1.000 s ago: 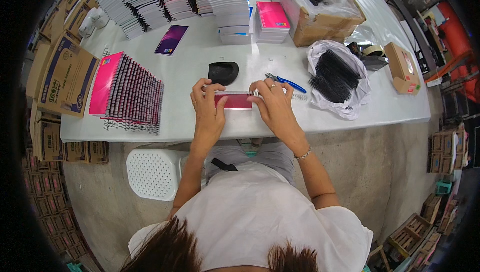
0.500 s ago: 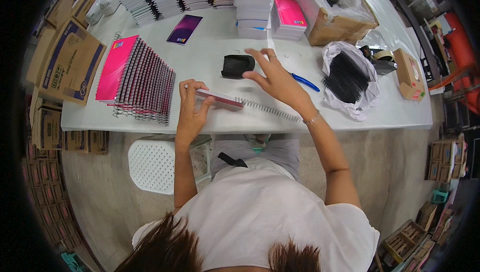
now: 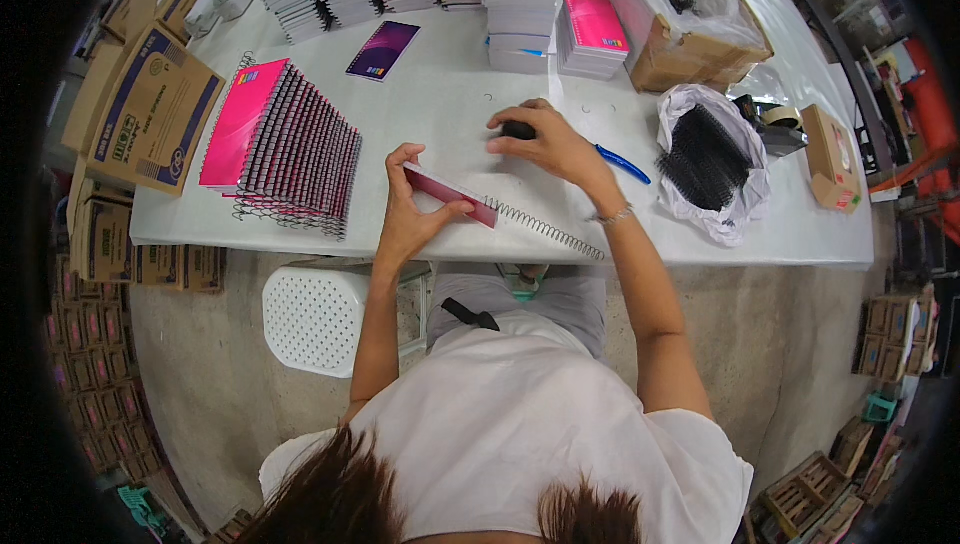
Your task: The person binds notepads by hand. The person takes a notepad, aligns a plastic spiral binding along the edge, and uses a pair of pliers to cut and crimp the ends of the spiral. The person then stacks the bound notepads on the table.
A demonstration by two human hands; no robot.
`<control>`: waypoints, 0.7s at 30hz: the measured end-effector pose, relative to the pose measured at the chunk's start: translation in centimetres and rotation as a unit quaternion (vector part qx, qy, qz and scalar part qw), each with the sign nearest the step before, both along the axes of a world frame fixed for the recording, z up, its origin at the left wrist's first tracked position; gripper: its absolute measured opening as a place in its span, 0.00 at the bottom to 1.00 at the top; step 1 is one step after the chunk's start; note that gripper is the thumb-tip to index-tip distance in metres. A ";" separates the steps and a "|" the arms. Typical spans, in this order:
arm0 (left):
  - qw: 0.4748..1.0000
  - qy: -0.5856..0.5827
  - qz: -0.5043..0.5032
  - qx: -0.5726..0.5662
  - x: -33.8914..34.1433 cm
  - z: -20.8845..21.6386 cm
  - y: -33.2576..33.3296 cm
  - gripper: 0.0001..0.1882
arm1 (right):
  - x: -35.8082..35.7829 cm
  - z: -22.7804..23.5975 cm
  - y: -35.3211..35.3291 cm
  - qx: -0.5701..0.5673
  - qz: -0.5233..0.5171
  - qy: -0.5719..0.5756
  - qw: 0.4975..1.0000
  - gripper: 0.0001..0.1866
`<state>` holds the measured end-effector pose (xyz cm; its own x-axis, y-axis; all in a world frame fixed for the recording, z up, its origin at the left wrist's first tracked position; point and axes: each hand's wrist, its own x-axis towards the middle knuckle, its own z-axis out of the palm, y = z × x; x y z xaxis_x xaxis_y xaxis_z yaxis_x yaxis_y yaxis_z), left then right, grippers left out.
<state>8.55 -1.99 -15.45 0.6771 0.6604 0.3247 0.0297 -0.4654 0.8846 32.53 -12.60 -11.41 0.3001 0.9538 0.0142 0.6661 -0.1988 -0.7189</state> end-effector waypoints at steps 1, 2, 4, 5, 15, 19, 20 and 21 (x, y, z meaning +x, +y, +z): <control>1.000 0.005 -0.004 0.009 0.3 -0.1 -0.1 0.54 | 0.6 0.1 -1.2 -0.004 -0.004 -0.033 0.999 0.28; 1.000 0.011 -0.012 0.018 0.6 -0.3 -0.1 0.55 | 0.7 0.0 -2.4 -0.008 -0.012 -0.064 0.998 0.30; 0.999 0.016 -0.021 0.027 1.0 -0.4 -0.3 0.57 | 0.0 0.2 -4.4 -0.016 -0.021 -0.136 0.990 0.32; 0.999 0.013 -0.025 0.029 1.2 -0.5 -0.4 0.57 | -0.1 0.0 -4.9 -0.016 -0.011 -0.122 0.992 0.33; 0.999 0.020 -0.044 -0.008 1.4 -0.4 -0.9 0.56 | -0.4 5.0 -7.6 -0.033 0.206 0.371 0.905 0.47; 0.999 0.024 -0.047 -0.011 1.4 -0.3 -0.9 0.55 | -0.3 5.1 -7.6 -0.040 0.207 0.350 0.913 0.43; 0.999 0.021 -0.045 -0.006 1.5 -0.4 -0.9 0.55 | -0.3 5.3 -7.6 -0.045 0.213 0.347 0.912 0.43; 0.999 0.018 -0.042 0.000 1.5 -0.5 -0.9 0.55 | -0.5 5.6 -7.8 -0.049 0.220 0.344 0.911 0.42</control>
